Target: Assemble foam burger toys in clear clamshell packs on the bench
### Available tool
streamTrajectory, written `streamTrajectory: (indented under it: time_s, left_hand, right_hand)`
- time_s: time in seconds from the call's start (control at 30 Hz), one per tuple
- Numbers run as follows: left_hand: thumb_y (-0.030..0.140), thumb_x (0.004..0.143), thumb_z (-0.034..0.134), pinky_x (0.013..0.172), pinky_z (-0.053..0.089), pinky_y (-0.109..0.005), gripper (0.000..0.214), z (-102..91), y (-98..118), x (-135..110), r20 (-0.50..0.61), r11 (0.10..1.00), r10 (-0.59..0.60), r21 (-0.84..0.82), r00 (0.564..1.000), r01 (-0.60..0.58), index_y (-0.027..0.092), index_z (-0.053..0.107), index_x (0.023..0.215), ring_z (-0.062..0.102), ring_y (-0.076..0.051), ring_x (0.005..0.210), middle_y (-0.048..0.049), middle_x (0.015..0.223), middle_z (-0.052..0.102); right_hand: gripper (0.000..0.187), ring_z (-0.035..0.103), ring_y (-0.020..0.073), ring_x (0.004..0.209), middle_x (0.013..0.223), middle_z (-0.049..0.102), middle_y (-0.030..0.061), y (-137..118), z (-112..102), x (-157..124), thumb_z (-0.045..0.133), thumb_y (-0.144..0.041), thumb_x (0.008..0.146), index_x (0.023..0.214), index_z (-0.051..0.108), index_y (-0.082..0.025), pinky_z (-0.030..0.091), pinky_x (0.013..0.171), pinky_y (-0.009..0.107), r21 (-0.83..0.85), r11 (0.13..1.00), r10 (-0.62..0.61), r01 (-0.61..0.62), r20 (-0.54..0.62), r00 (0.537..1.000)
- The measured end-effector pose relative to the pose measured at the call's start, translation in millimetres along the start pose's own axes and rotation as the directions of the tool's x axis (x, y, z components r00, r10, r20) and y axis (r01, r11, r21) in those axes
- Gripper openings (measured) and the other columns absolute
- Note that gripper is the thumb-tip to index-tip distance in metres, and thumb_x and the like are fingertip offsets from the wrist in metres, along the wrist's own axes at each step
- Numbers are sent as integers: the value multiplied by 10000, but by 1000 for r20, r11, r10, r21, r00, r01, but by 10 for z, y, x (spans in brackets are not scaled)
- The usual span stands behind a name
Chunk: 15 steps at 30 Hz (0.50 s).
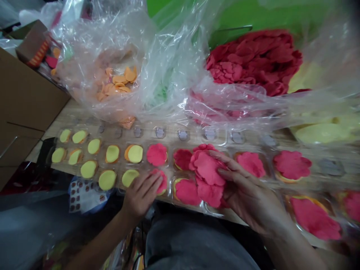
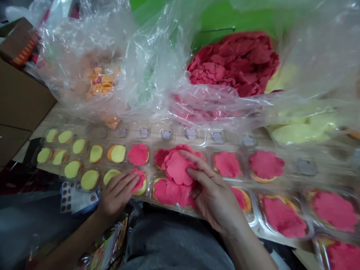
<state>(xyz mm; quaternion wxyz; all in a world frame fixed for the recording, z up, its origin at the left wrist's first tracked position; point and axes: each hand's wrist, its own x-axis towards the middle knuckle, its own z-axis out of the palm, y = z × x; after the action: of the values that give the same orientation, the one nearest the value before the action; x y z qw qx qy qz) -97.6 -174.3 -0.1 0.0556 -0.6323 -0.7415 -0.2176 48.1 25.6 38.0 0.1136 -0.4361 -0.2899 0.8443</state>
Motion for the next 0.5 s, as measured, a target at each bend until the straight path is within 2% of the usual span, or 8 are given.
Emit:
streamTrajectory:
  time_s: [0.07, 0.17, 0.27, 0.3, 0.37, 0.43, 0.5]
  left_hand:
    - [139, 918, 391, 1019, 372, -353, 294, 73, -1, -132, 81, 990, 114, 78, 990, -120, 115, 588, 1135, 556, -190, 1123, -73, 1143, 662]
    - [262, 927, 426, 1112, 226, -398, 302, 81, -11, -241, 188, 986, 121, 89, 975, -139, 161, 557, 1179, 504, -181, 1187, -52, 1199, 631]
    - [473, 910, 370, 1111, 179, -456, 424, 9, 1, -214, 246, 987, 131, 57, 960, -149, 214, 550, 1194, 451, -223, 1236, -75, 1271, 572]
    - [479, 920, 327, 1102, 194, -460, 444, -25, 18, -168, 225, 992, 113, 36, 968, -124, 202, 550, 1186, 456, -228, 1227, -95, 1264, 569]
    - [383, 949, 302, 1072, 268, -419, 398, -102, 75, -18, 119, 999, 40, -35, 992, -36, 151, 536, 1171, 487, -208, 1178, -124, 1200, 586]
    - [293, 932, 390, 1026, 350, -357, 309, -185, 160, 197, -7, 994, -28, -102, 1000, 27, 124, 518, 1157, 492, -191, 1149, -130, 1148, 586]
    - [280, 876, 523, 1001, 391, -332, 326, -259, 248, 438, -47, 995, -4, -105, 999, -1, 129, 511, 1165, 471, -203, 1170, -126, 1170, 573]
  right_hand:
    - [382, 551, 235, 1140, 1231, 612, 14, 14, -8, 7, 700, -279, 651, 1033, 682, -298, 440, 976, 342, -4, 1000, 7, -7, -9, 1000]
    - [372, 580, 214, 1087, 1192, 634, 12, 37, -7, 20, 697, -275, 658, 1029, 683, -295, 485, 904, 301, -3, 1000, 1, -1, 8, 1000]
    - [358, 633, 163, 938, 1103, 674, 3, 54, 35, 19, 679, -247, 683, 1037, 682, -302, 526, 751, 226, 28, 1000, -2, 1, 66, 998]
    - [364, 641, 147, 886, 1062, 687, 0, 58, 61, 14, 671, -240, 693, 1051, 678, -305, 525, 713, 209, 40, 999, 4, -7, 90, 996]
    - [381, 646, 131, 836, 1019, 700, -7, 70, 120, -2, 655, -234, 718, 1091, 661, -313, 521, 693, 198, 52, 998, 12, -20, 146, 989]
    - [429, 648, 136, 870, 1079, 683, -17, 86, 174, -19, 640, -240, 747, 1164, 614, -339, 521, 740, 222, 52, 999, -6, -5, 216, 976]
    - [485, 638, 160, 964, 1213, 623, -29, 100, 200, -31, 615, -287, 790, 1254, 523, -393, 520, 801, 273, 44, 999, -41, 29, 302, 952]
